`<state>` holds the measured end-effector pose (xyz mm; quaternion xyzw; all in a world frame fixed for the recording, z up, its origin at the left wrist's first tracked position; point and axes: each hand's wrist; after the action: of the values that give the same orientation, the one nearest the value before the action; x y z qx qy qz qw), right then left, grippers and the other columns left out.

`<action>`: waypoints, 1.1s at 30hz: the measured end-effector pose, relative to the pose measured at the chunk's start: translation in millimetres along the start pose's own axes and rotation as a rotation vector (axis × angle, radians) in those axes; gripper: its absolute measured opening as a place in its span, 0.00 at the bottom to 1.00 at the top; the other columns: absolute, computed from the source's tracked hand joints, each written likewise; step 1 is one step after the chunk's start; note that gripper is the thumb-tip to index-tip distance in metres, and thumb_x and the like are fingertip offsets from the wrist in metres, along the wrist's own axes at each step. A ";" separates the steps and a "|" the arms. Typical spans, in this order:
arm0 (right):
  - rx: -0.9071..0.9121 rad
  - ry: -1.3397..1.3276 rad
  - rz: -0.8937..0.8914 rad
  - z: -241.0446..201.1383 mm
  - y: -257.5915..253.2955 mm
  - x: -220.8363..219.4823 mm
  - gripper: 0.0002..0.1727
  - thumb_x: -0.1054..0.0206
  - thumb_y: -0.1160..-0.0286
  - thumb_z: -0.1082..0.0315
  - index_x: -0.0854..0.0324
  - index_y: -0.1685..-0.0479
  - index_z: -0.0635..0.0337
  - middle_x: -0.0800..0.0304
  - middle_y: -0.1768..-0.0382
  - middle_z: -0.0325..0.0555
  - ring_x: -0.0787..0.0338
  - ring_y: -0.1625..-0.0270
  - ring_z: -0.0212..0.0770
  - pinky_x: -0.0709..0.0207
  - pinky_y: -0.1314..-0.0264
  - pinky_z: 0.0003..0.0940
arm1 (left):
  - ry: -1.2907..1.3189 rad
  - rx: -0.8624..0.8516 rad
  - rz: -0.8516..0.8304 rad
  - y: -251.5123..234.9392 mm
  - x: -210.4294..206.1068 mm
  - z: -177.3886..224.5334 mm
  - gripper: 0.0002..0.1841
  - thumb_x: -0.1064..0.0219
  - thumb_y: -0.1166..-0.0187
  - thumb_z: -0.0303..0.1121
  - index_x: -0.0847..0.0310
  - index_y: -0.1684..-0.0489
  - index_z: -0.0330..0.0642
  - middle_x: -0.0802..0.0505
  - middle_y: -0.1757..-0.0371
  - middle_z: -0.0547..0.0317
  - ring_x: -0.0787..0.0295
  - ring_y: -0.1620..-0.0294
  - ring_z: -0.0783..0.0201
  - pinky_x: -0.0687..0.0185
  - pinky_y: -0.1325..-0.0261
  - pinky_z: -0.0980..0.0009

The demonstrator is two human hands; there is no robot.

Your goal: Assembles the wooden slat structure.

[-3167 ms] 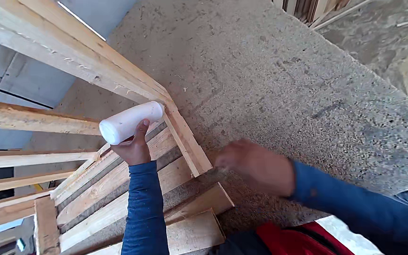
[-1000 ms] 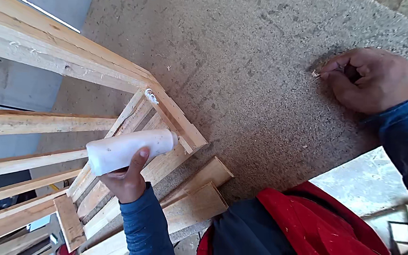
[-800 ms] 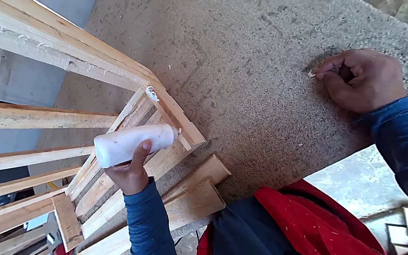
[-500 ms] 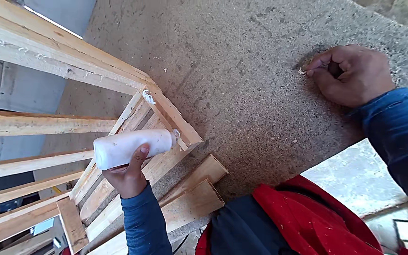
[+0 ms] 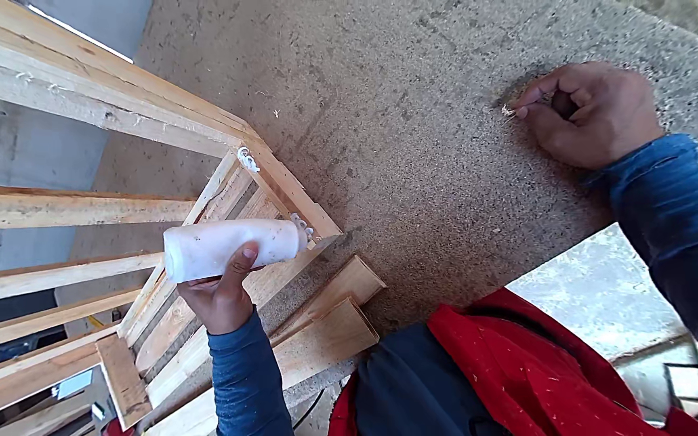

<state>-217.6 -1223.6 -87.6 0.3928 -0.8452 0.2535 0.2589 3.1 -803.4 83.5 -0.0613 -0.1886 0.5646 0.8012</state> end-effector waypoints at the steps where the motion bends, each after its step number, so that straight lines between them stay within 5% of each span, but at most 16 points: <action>1: -0.001 -0.004 0.001 -0.1 -0.5 0.0 0.17 0.40 0.21 0.58 0.15 0.46 0.59 0.17 0.68 0.58 0.24 0.74 0.51 0.34 0.72 0.56 | 0.012 0.001 -0.013 2.3 0.2 -0.8 0.33 0.16 0.43 0.21 0.27 0.36 0.47 0.04 0.51 0.57 0.02 0.54 0.55 0.01 0.54 0.53; 5: -0.001 -0.008 -0.002 1.9 -0.5 -1.3 0.17 0.39 0.21 0.57 0.15 0.46 0.58 0.18 0.69 0.56 0.26 0.75 0.49 0.34 0.72 0.54 | -0.030 -0.083 -0.061 6.4 -4.1 4.7 0.38 0.13 0.46 0.22 0.29 0.34 0.48 0.05 0.47 0.60 0.04 0.48 0.56 0.03 0.45 0.53; 8: -0.002 -0.001 -0.009 -0.8 -0.1 0.3 0.16 0.40 0.21 0.58 0.15 0.46 0.58 0.18 0.70 0.55 0.26 0.75 0.49 0.34 0.72 0.54 | -0.337 -0.223 -0.235 4.4 -13.0 27.3 0.35 0.11 0.44 0.30 0.25 0.36 0.40 0.04 0.49 0.58 0.04 0.48 0.58 0.04 0.41 0.54; 9: 0.000 0.002 -0.013 -1.8 0.1 0.5 0.16 0.39 0.21 0.58 0.15 0.46 0.58 0.19 0.70 0.54 0.26 0.75 0.49 0.34 0.72 0.53 | -0.604 -0.282 -0.328 4.5 -13.7 40.7 0.31 0.13 0.40 0.37 0.23 0.39 0.38 0.05 0.51 0.59 0.04 0.49 0.61 0.04 0.43 0.56; 11: -0.003 0.006 -0.020 -6.2 1.2 1.0 0.15 0.39 0.20 0.59 0.15 0.45 0.57 0.19 0.71 0.53 0.26 0.76 0.48 0.33 0.73 0.53 | -1.231 -0.371 -0.539 8.7 -15.2 65.9 0.22 0.22 0.38 0.43 0.17 0.50 0.40 0.07 0.63 0.54 0.06 0.64 0.51 0.12 0.68 0.48; 13: -0.004 0.014 -0.027 -7.1 1.4 0.2 0.15 0.39 0.20 0.59 0.14 0.45 0.57 0.19 0.72 0.53 0.26 0.76 0.49 0.33 0.73 0.53 | -1.456 -0.301 -0.654 23.2 2.0 70.5 0.23 0.21 0.40 0.46 0.15 0.48 0.47 0.08 0.63 0.51 0.07 0.67 0.44 0.19 0.78 0.41; 16: 0.019 0.044 -0.025 -7.7 2.6 -0.2 0.16 0.40 0.19 0.60 0.15 0.44 0.59 0.17 0.67 0.58 0.22 0.73 0.54 0.30 0.70 0.58 | -1.169 -0.283 -0.428 66.4 67.0 55.7 0.29 0.21 0.42 0.50 0.13 0.40 0.46 0.04 0.54 0.55 0.04 0.57 0.54 0.08 0.60 0.48; 18: 0.067 0.091 -0.025 -11.7 6.7 2.1 0.19 0.42 0.18 0.60 0.18 0.40 0.64 0.16 0.47 0.69 0.15 0.60 0.65 0.24 0.59 0.67 | -0.619 -0.203 -0.096 111.8 100.3 39.6 0.33 0.11 0.45 0.38 0.18 0.37 0.40 0.05 0.45 0.54 0.05 0.45 0.54 0.05 0.40 0.51; 20: 0.122 0.155 -0.003 -17.0 16.2 -0.9 0.22 0.44 0.14 0.59 0.22 0.33 0.67 0.23 0.33 0.74 0.15 0.44 0.73 0.23 0.44 0.72 | -0.181 -0.128 0.309 154.7 121.2 29.4 0.34 0.10 0.48 0.29 0.21 0.37 0.45 0.04 0.49 0.57 0.04 0.49 0.54 0.03 0.46 0.51; 23: 0.181 0.092 0.105 -41.7 48.2 -32.2 0.27 0.45 0.08 0.56 0.29 0.27 0.74 0.18 0.41 0.75 0.12 0.45 0.63 0.18 0.39 0.56 | 0.301 0.073 0.690 216.7 158.3 25.9 0.22 0.19 0.30 0.38 0.18 0.39 0.49 0.04 0.53 0.53 0.02 0.56 0.53 0.03 0.53 0.49; 25: 0.230 -0.045 0.142 -105.8 87.4 -64.9 0.28 0.42 0.09 0.60 0.30 0.30 0.82 0.17 0.45 0.80 0.12 0.47 0.59 0.17 0.38 0.50 | 0.529 0.159 0.823 259.5 185.2 23.9 0.20 0.26 0.22 0.44 0.18 0.37 0.46 0.04 0.50 0.47 0.02 0.55 0.50 0.04 0.50 0.49; 27: 0.374 -0.213 0.107 -184.4 136.7 -109.4 0.21 0.38 0.14 0.67 0.28 0.40 0.82 0.16 0.51 0.69 0.12 0.51 0.47 0.16 0.43 0.43 | 0.642 0.204 0.943 304.5 211.2 22.2 0.17 0.33 0.16 0.45 0.17 0.38 0.45 0.04 0.51 0.46 0.02 0.56 0.52 0.04 0.50 0.53; 28: 0.450 -0.306 0.057 -226.4 164.3 -136.6 0.16 0.35 0.18 0.67 0.25 0.43 0.75 0.14 0.53 0.59 0.11 0.53 0.42 0.14 0.46 0.40 | 0.686 0.228 1.006 325.7 223.6 21.7 0.16 0.36 0.14 0.44 0.17 0.38 0.44 0.04 0.51 0.46 0.02 0.57 0.53 0.04 0.51 0.55; 31: 0.591 -0.503 -0.394 -349.2 254.5 -220.3 0.16 0.28 0.24 0.58 0.18 0.41 0.51 0.09 0.52 0.37 0.07 0.52 0.36 0.08 0.48 0.41 | 0.816 0.282 1.090 388.7 260.3 12.6 0.17 0.45 0.09 0.46 0.21 0.34 0.46 0.05 0.48 0.48 0.03 0.54 0.56 0.04 0.51 0.62; 33: 0.599 -0.553 -0.797 -414.0 311.6 -272.3 0.36 0.20 0.31 0.49 0.24 0.26 0.55 0.09 0.39 0.41 0.08 0.41 0.39 0.09 0.40 0.44 | 0.873 0.319 1.132 426.2 281.1 -0.5 0.19 0.53 0.06 0.43 0.24 0.35 0.40 0.05 0.50 0.45 0.03 0.54 0.56 0.04 0.51 0.61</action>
<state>-214.8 -641.5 -25.9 0.7893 -0.5594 0.2525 -0.0188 -290.5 -391.3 16.0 -0.2514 0.2929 0.8369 0.3880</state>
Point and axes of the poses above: each hand's wrist, its own y-axis away from the middle knuckle, its own x-axis out of the back of the hand, z = x × y
